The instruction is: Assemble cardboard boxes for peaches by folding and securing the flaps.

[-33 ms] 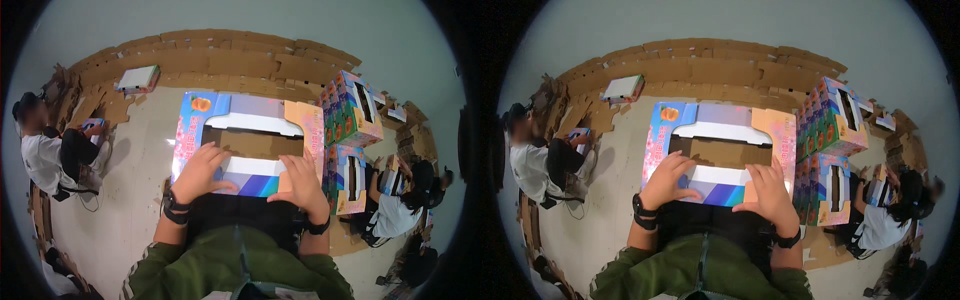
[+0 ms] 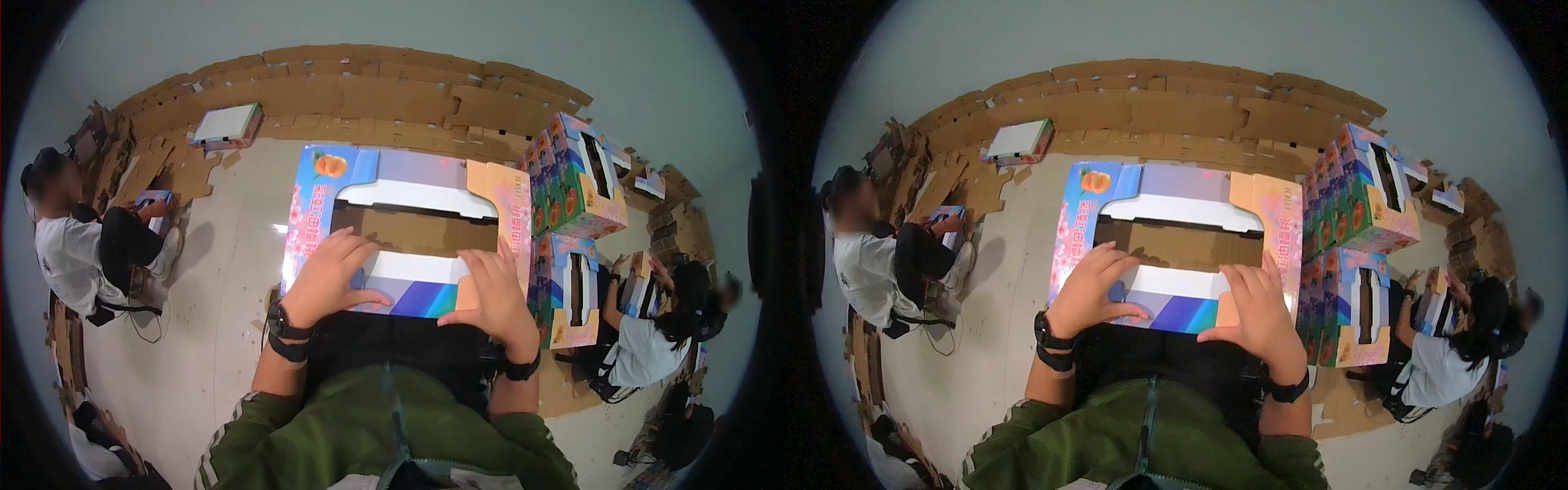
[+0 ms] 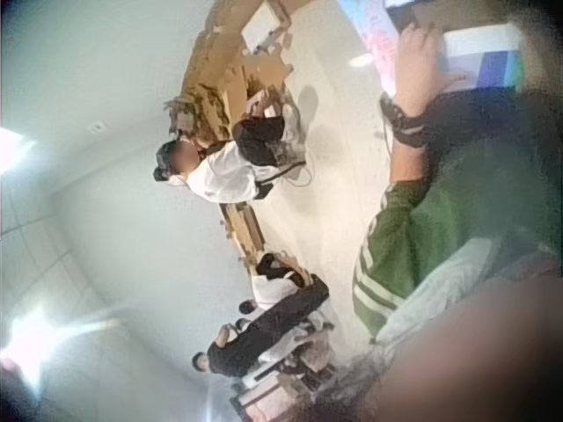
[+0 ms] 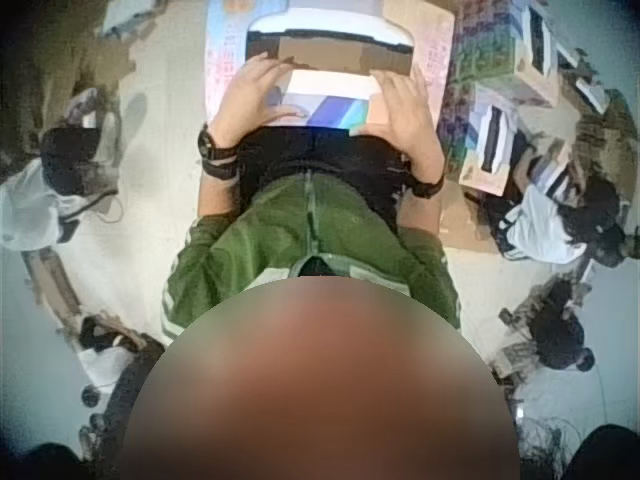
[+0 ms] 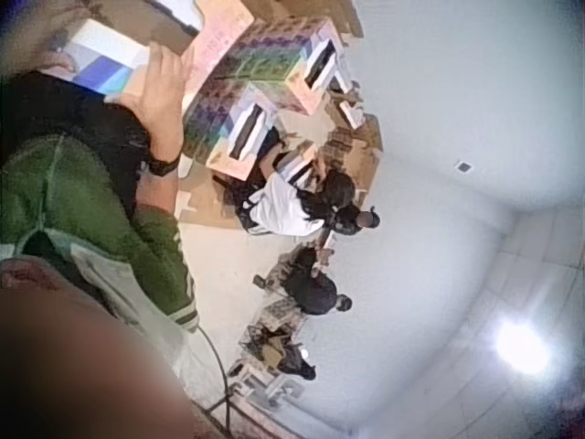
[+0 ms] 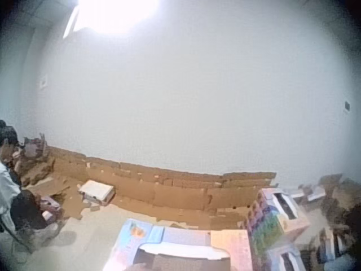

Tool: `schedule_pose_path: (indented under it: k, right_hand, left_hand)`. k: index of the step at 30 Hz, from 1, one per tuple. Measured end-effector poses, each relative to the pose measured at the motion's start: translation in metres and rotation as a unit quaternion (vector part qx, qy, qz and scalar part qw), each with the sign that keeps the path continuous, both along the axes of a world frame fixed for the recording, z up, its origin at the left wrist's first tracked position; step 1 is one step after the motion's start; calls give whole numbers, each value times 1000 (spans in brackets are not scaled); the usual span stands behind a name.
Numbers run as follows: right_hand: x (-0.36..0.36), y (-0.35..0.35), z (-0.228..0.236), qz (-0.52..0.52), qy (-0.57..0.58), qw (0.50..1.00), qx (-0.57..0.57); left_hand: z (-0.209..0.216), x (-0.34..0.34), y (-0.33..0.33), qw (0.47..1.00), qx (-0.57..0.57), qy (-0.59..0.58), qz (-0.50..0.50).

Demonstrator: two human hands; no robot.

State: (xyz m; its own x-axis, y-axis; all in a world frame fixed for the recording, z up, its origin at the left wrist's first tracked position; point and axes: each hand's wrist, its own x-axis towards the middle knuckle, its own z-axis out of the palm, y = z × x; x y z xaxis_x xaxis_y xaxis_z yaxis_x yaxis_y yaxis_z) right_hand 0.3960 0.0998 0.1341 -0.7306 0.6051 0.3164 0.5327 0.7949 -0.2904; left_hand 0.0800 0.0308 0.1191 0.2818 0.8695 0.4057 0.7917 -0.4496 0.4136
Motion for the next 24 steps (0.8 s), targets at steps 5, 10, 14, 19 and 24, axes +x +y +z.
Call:
schedule_pose_path:
  k: [5, 10, 14, 19, 24]
  right_hand:
    - [-3, 3, 2, -12, -1, 1000, -1]
    - [-5, -2, 5, -13, 16, 999, -25]
    - [7, 1, 22, 16, -22, 998, -58]
    - [10, 33, 81, -8, -39, 999, -32]
    - [-36, 107, 49, -49, -74, 991, 101]
  left_hand:
    - [0, 3, -2, 1000, 11, 3, 7]
    - [15, 29, -16, 990, -23, 138, 3]
    - [5, 21, -14, 995, -14, 101, -10]
    - [2, 14, -10, 997, 25, 73, -22]
    - [0, 12, -7, 997, 26, 62, -21]
